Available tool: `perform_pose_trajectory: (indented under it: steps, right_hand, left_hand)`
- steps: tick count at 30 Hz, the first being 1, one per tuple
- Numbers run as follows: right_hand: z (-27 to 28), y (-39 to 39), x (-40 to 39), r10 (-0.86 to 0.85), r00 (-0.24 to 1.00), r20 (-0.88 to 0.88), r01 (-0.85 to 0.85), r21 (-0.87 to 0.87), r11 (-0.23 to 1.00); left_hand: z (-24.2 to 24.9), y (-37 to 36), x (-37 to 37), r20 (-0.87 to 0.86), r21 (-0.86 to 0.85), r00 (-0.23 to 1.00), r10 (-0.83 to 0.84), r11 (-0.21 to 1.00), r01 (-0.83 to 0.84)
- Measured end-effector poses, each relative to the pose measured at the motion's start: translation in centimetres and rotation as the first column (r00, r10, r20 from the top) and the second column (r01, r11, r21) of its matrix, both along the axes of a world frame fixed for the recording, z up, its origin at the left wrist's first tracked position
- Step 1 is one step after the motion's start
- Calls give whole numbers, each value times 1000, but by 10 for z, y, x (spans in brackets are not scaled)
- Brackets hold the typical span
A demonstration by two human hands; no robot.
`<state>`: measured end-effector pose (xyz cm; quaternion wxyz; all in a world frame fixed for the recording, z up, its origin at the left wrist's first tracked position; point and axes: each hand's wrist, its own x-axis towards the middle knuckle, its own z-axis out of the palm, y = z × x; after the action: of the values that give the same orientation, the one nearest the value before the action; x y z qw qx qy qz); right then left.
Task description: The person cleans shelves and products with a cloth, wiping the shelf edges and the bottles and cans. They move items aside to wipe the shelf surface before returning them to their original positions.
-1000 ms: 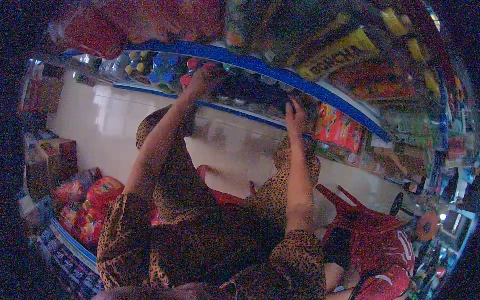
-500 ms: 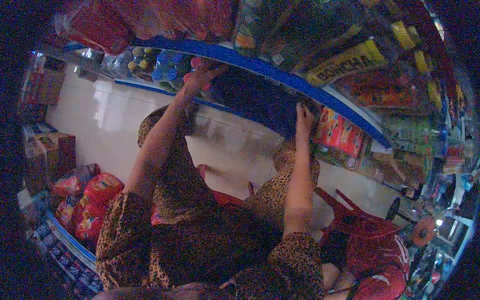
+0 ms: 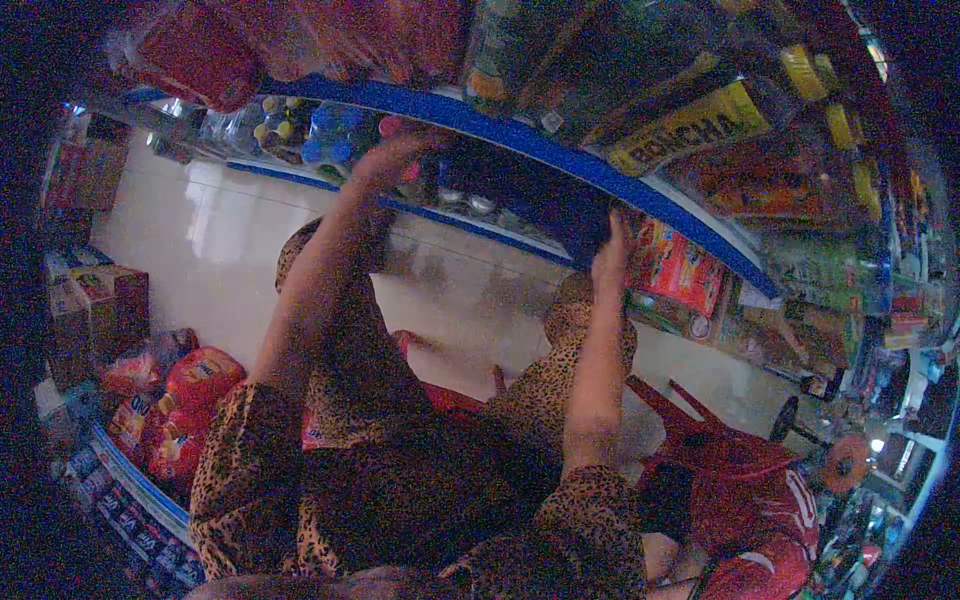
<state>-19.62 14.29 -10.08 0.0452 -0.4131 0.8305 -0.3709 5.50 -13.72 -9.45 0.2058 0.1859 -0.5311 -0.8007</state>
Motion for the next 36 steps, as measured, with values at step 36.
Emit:
perform_pose_trajectory:
  steps: [36]
  right_hand:
    - [4,-20,3,-20,993,-118,25,42,999]
  left_hand:
    - [-5,-21,-5,176,-937,855,488,348,-5]
